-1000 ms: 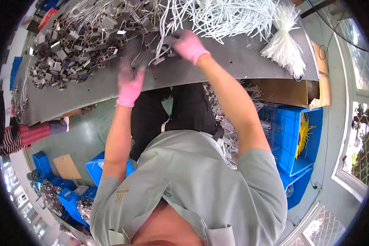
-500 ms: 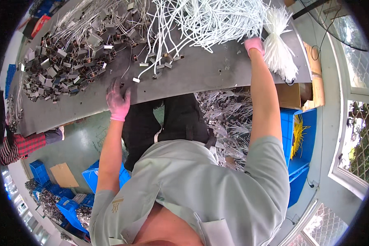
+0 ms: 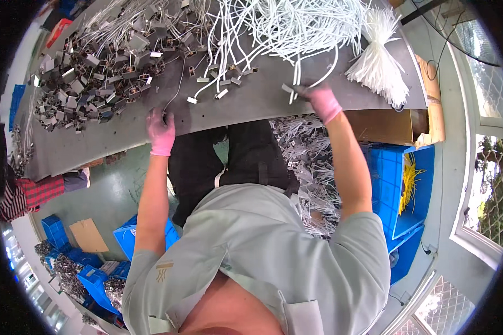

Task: Manually bundling and tying electronic wires or components together at a workbench.

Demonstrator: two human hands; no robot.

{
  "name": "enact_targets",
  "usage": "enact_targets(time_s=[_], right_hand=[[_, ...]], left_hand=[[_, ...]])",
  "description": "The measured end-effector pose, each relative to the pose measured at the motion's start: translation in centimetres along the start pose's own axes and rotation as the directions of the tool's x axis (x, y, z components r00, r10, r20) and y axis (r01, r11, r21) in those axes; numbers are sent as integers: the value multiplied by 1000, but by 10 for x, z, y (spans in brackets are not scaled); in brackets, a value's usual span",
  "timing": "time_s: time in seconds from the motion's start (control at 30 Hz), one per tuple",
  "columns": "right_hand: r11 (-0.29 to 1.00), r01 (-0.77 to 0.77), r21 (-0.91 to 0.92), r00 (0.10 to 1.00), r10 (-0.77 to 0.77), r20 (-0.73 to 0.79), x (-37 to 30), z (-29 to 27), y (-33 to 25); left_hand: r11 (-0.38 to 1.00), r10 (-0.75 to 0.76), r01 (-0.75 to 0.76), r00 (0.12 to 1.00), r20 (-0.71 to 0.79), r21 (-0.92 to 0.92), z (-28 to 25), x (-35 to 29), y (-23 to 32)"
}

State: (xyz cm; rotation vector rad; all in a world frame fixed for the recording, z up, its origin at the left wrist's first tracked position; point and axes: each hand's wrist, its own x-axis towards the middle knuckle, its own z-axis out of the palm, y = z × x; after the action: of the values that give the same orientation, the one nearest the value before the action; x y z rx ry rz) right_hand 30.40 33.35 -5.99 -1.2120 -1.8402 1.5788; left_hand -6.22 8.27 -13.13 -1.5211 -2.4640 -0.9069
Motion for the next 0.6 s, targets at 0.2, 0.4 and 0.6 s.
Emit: enact_targets(time_s=[0.2,0.4,0.6], right_hand=[[859,-207,468,978,169,122,-30,96,-31],[850,-342,401,890,156,428,-38,221,-44],[866,306,396,881,-415,228,-15,296,-15]], left_hand=[[877,-247,270,963,109,-397,-51,-9,12],[712,-425,553,830,362,-434,-113,-81,29],[667,-559,682,725,402,-301,-148,-200,8]])
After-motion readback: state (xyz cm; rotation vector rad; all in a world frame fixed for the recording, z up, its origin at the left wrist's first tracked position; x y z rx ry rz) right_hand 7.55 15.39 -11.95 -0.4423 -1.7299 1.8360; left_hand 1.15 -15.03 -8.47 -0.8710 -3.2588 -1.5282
